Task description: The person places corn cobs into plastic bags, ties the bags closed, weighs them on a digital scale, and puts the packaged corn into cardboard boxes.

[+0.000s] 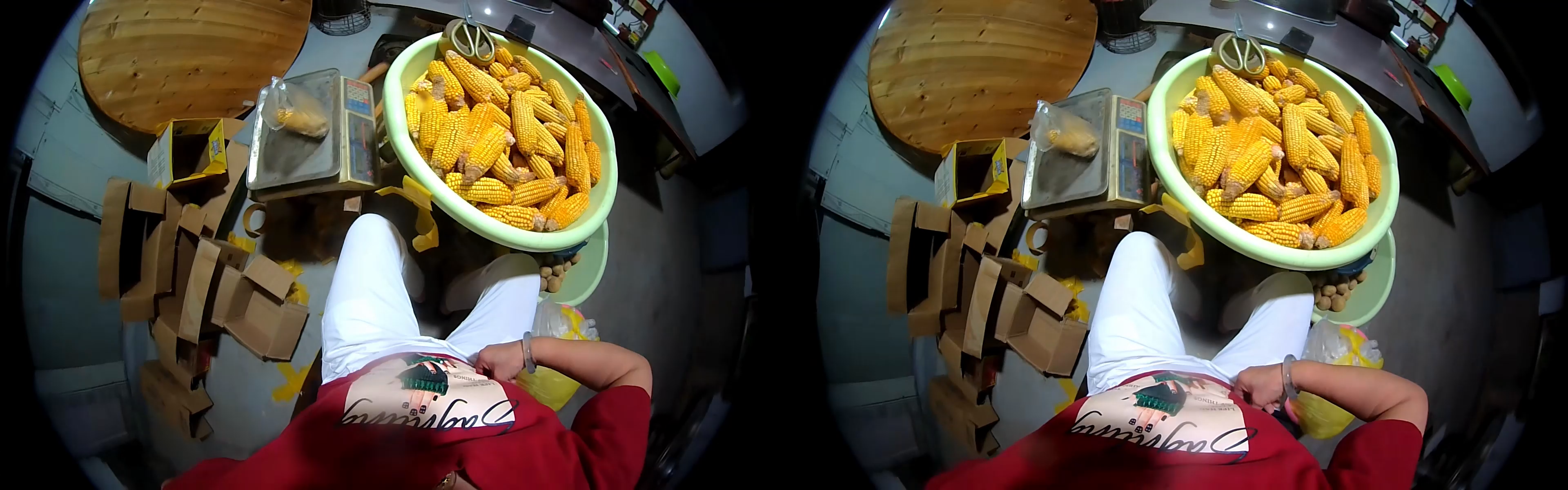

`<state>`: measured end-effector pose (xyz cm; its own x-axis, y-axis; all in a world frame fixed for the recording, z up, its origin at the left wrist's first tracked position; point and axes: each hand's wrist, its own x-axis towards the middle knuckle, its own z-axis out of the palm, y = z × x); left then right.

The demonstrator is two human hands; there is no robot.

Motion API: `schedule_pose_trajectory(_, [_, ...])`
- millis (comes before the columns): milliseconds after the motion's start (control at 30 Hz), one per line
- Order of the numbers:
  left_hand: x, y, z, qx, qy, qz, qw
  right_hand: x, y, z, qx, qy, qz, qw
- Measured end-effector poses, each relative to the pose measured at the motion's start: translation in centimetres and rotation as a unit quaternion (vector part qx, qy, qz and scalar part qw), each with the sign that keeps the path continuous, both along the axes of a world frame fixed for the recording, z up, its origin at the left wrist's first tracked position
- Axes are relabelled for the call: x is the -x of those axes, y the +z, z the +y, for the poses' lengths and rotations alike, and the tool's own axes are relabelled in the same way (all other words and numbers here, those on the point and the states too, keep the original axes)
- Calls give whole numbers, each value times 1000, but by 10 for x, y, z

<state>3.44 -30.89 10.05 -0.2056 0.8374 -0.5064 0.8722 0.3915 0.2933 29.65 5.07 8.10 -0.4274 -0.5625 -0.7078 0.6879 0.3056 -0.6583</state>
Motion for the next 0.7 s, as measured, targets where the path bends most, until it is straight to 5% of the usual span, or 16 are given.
schedule_pose_trajectory(267, [-9,11,-10,-2,13,16,1000,-78,-79,-15,106,-16,125,986])
schedule_pose_trajectory(700, [23,30,29,-20,-145,-70,987,-22,2,14,31,148,27,988])
